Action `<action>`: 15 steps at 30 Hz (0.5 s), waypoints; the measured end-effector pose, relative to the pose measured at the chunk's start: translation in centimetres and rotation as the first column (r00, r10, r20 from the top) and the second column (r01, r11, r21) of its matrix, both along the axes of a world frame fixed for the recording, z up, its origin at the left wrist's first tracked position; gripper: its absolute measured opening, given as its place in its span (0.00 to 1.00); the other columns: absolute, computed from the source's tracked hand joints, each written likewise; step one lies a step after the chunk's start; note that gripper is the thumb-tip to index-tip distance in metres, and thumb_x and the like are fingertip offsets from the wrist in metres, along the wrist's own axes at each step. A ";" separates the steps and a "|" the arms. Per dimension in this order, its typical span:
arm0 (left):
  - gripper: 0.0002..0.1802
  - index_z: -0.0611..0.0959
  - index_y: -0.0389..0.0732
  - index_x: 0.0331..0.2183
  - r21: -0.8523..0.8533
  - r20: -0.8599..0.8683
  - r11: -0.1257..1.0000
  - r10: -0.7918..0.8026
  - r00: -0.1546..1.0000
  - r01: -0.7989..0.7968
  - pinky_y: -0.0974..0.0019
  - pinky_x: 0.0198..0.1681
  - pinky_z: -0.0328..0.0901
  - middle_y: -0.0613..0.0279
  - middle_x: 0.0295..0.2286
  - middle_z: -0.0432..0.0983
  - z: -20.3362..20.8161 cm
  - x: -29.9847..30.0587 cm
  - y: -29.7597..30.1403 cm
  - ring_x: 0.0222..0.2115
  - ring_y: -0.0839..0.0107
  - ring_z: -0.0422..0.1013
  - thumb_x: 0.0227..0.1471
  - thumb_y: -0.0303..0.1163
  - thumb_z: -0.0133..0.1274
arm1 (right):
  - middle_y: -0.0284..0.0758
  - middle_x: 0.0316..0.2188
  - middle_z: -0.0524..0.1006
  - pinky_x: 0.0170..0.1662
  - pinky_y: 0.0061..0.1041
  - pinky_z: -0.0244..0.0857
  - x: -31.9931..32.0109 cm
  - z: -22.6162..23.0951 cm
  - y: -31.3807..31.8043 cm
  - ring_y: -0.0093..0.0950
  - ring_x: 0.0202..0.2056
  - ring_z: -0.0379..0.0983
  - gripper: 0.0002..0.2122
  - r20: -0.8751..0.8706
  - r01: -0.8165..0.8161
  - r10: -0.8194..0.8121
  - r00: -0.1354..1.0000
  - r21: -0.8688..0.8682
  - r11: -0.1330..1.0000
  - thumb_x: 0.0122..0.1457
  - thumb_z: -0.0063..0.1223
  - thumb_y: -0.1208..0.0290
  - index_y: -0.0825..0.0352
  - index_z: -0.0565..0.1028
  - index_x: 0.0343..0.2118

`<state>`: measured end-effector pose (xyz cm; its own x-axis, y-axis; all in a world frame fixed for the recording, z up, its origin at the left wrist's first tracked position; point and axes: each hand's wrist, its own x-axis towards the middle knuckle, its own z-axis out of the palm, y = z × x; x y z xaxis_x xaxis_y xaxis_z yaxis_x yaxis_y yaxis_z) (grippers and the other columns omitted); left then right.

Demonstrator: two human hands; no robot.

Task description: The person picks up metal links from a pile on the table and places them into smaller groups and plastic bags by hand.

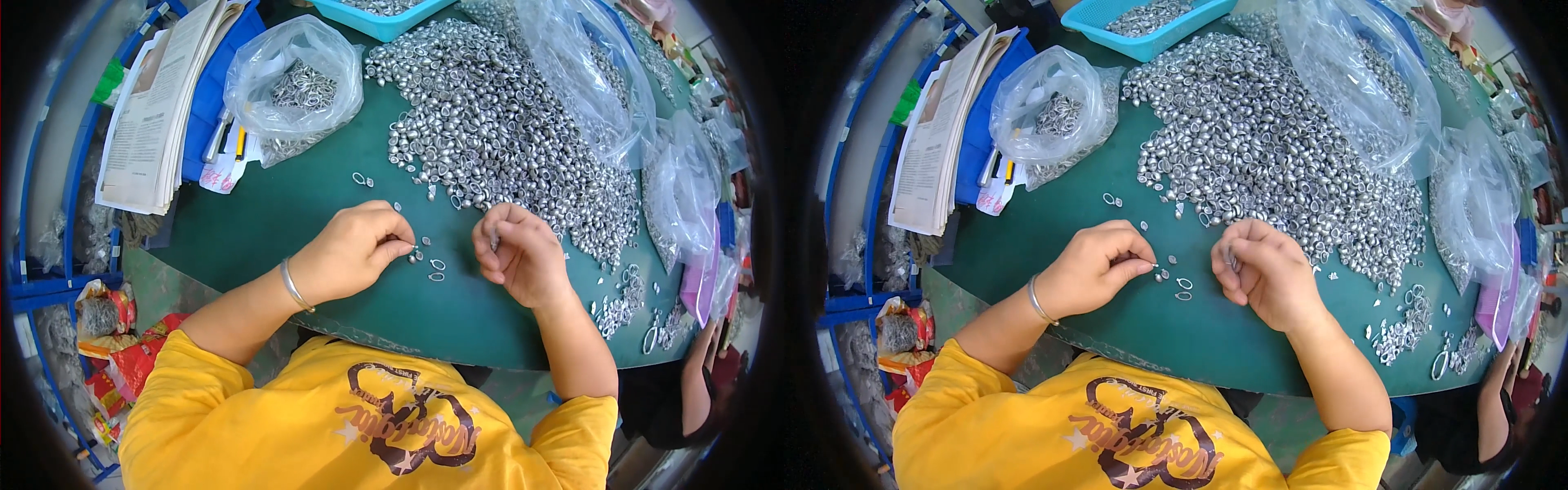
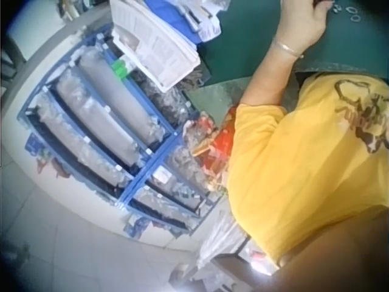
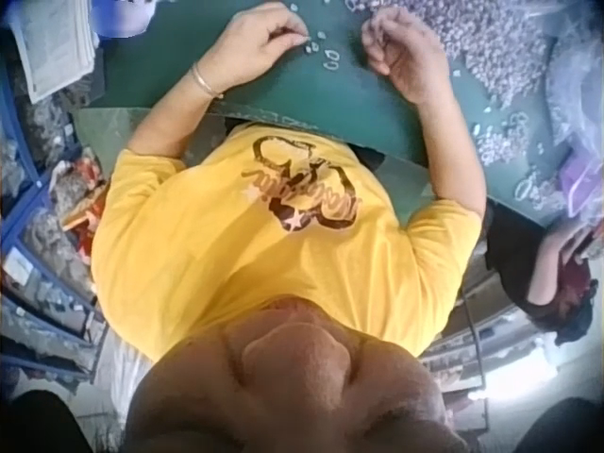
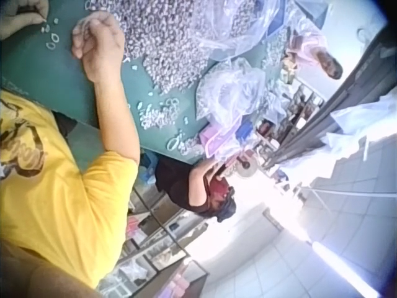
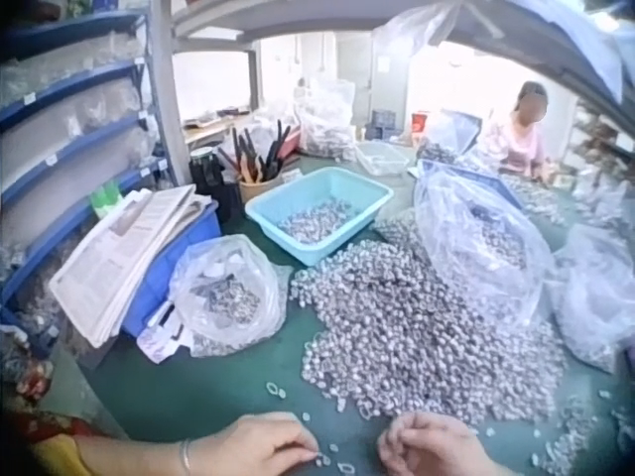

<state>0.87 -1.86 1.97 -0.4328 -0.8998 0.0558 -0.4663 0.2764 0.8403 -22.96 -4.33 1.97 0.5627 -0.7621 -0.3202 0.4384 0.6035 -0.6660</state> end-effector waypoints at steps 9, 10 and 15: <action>0.05 0.74 0.38 0.29 0.668 -0.606 0.698 0.309 0.733 0.258 0.79 0.17 0.58 0.62 0.26 0.70 -0.4 -0.2 -0.2 0.19 0.80 0.64 0.45 0.26 0.52 | 0.38 0.25 0.68 0.29 0.33 0.65 2.1 -0.3 2.8 0.41 0.25 0.68 0.06 -0.748 -0.667 -0.409 0.523 -0.658 0.350 0.48 0.54 0.76 0.67 0.72 0.30; 0.05 0.75 0.38 0.28 0.539 -0.482 0.829 0.161 0.861 0.146 0.78 0.18 0.58 0.64 0.25 0.70 -0.4 -1.0 0.4 0.19 0.80 0.65 0.44 0.26 0.54 | 0.38 0.25 0.69 0.27 0.31 0.64 2.0 -0.5 2.8 0.38 0.24 0.68 0.05 -0.722 -0.632 -0.396 0.567 -0.690 0.352 0.48 0.53 0.76 0.67 0.72 0.29; 0.08 0.75 0.37 0.26 -0.222 0.123 0.966 -0.110 0.986 0.136 0.63 0.27 0.65 0.58 0.24 0.67 -1.0 -3.4 2.0 0.24 0.60 0.68 0.39 0.25 0.58 | 0.34 0.24 0.72 0.17 0.18 0.57 -1.4 -0.5 1.3 0.23 0.18 0.66 0.02 -0.480 -0.182 0.063 0.875 -0.206 0.962 0.50 0.48 0.79 0.69 0.70 0.27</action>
